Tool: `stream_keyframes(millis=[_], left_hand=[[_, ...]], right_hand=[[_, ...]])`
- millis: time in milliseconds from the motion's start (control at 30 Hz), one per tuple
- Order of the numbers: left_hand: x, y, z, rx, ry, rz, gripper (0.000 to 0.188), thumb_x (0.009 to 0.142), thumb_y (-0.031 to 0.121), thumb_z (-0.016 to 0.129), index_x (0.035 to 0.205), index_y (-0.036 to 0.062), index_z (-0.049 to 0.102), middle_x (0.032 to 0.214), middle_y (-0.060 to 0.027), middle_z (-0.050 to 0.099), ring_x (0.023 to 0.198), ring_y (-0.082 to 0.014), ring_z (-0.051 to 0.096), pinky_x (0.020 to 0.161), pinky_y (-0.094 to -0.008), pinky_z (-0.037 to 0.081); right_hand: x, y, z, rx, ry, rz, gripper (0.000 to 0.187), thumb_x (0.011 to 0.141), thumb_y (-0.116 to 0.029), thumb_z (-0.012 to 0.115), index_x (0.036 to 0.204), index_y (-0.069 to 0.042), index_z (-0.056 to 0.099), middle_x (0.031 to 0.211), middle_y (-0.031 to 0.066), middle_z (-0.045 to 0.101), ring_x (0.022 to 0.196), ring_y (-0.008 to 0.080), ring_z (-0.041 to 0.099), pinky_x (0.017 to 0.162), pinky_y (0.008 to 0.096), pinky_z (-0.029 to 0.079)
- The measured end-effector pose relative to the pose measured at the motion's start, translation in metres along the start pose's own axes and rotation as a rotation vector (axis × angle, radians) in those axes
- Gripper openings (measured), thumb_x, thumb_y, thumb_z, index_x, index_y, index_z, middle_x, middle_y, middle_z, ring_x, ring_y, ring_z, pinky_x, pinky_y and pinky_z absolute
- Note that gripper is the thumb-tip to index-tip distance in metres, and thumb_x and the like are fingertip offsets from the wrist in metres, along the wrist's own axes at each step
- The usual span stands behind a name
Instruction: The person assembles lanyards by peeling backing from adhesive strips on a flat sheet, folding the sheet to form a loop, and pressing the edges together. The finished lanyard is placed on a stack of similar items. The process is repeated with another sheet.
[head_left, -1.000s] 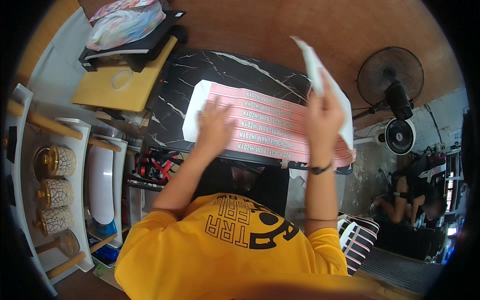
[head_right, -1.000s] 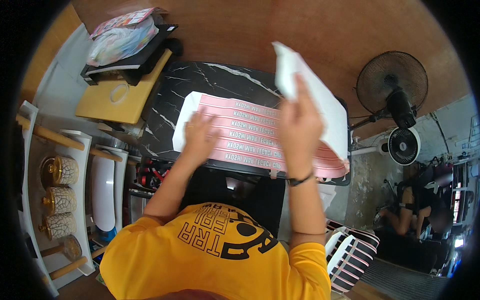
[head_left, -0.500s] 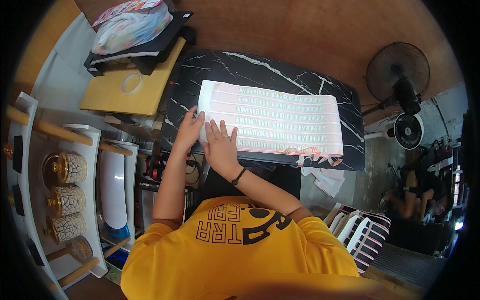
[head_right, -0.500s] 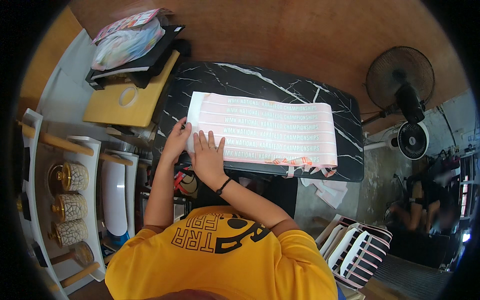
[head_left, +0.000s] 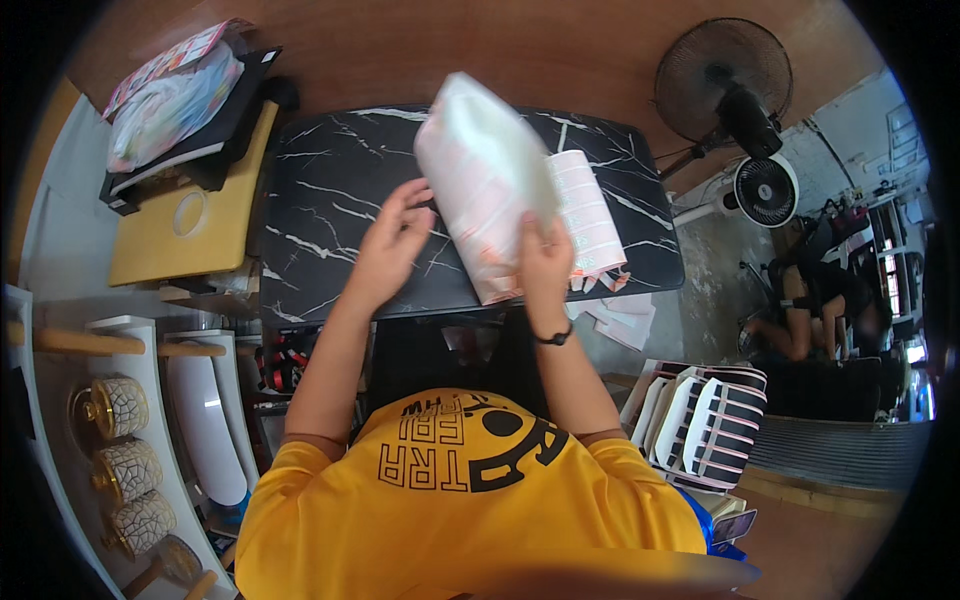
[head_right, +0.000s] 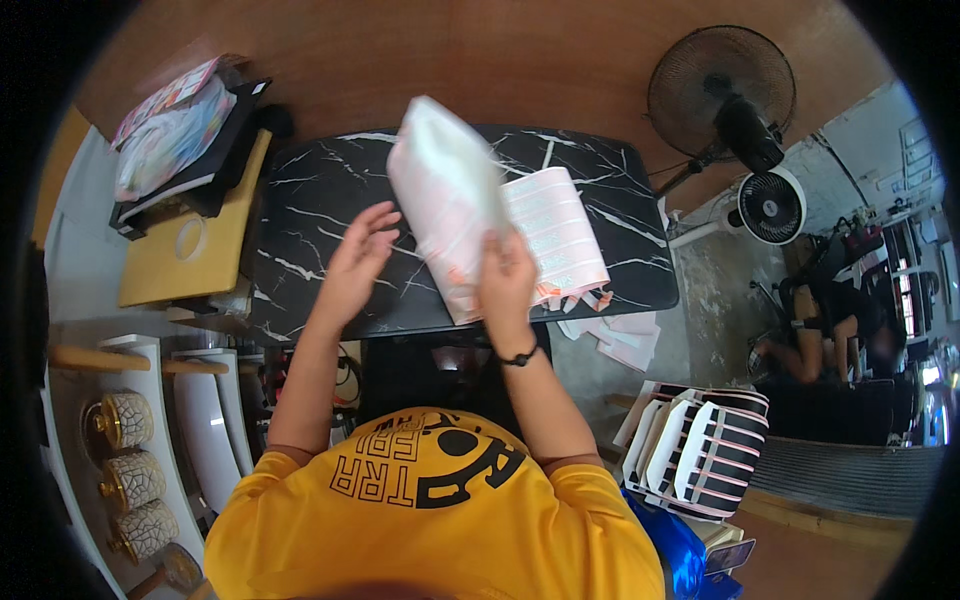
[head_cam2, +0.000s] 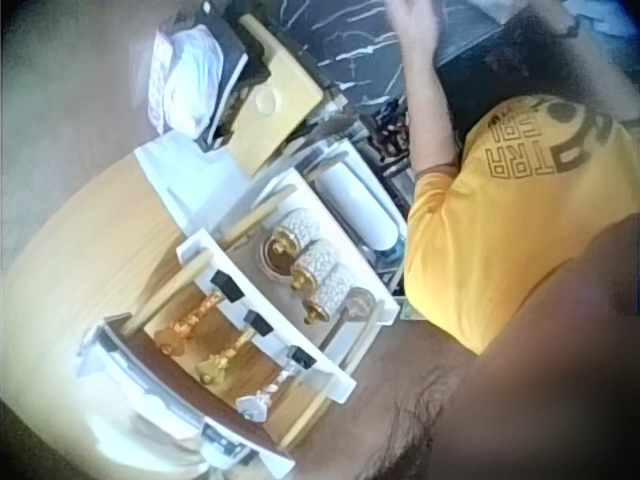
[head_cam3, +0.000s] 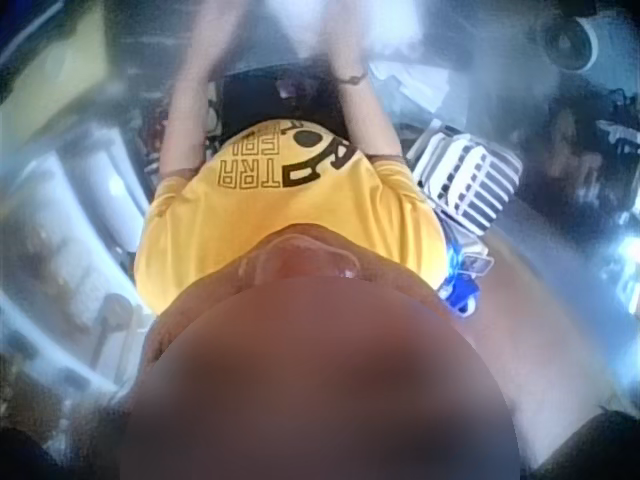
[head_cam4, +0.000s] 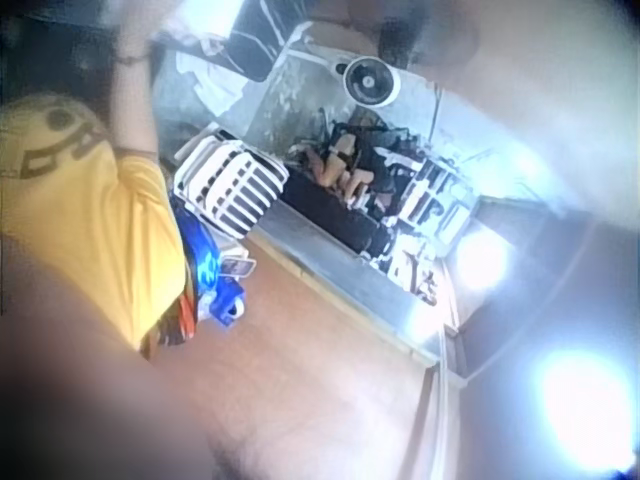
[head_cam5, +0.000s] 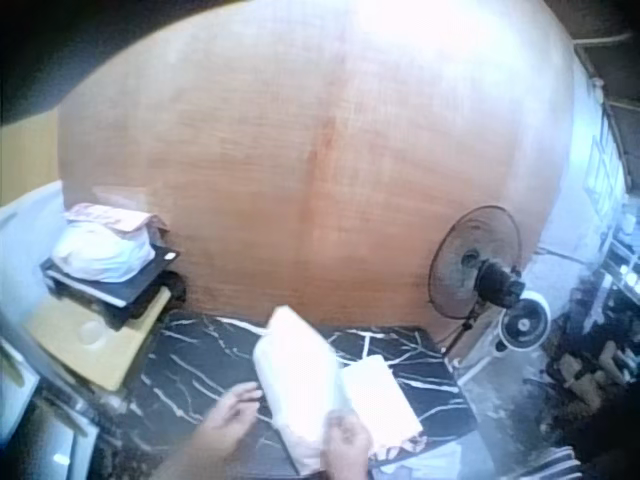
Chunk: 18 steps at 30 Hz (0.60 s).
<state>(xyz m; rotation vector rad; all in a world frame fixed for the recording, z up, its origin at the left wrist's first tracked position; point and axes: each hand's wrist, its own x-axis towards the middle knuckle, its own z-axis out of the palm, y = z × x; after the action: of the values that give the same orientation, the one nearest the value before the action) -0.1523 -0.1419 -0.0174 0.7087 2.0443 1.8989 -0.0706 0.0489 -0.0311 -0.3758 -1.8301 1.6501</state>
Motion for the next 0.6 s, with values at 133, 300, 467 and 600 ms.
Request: stream_keyframes(millis=[133, 300, 467, 600], left_hand=[[0.028, -0.012, 0.072, 0.622, -0.154, 0.105, 0.053, 0.098, 0.036, 0.049, 0.146, 0.016, 0.041, 0.154, -0.017, 0.032, 0.142, -0.0389, 0.027, 0.112, -0.0569, 0.024], [0.056, -0.033, 0.146, 0.932, -0.33, 0.037, 0.054, 0.099, 0.042, 0.043, 0.149, 0.0218, 0.037, 0.161, -0.0152, 0.016, 0.147, -0.0466, 0.006, 0.107, -0.0758, 0.005], [0.053, -0.068, 0.167, 1.14, -0.28, 0.047, 0.058, 0.099, 0.046, 0.04, 0.15, 0.0188, 0.035, 0.16, -0.0146, 0.019, 0.146, -0.0471, 0.01, 0.106, -0.076, 0.002], [0.048, -0.08, 0.171, 1.222, -0.196, 0.138, 0.057, 0.1, 0.047, 0.038, 0.151, 0.0208, 0.035, 0.159, -0.0139, 0.023, 0.146, -0.046, 0.014, 0.106, -0.0761, 0.004]], right_hand=[[0.026, 0.018, -0.074, -0.218, 0.287, -0.065, 0.027, 0.092, -0.011, 0.062, 0.112, 0.007, 0.061, 0.099, 0.0134, 0.068, 0.088, 0.0167, 0.062, 0.078, 0.0305, 0.05], [0.021, 0.057, -0.121, -0.32, 0.356, 0.035, 0.037, 0.084, -0.008, 0.068, 0.116, 0.007, 0.058, 0.102, 0.0184, 0.068, 0.093, 0.0261, 0.066, 0.082, 0.0355, 0.05], [0.016, 0.05, -0.135, -0.874, 0.463, -0.01, 0.054, 0.08, -0.009, 0.071, 0.13, 0.0, 0.051, 0.126, 0.0227, 0.055, 0.117, 0.0357, 0.052, 0.098, 0.0457, 0.039], [0.041, 0.037, -0.137, -1.095, 0.342, -0.366, 0.058, 0.08, -0.024, 0.072, 0.131, -0.003, 0.052, 0.135, 0.0244, 0.047, 0.127, 0.0366, 0.042, 0.105, 0.0488, 0.032]])
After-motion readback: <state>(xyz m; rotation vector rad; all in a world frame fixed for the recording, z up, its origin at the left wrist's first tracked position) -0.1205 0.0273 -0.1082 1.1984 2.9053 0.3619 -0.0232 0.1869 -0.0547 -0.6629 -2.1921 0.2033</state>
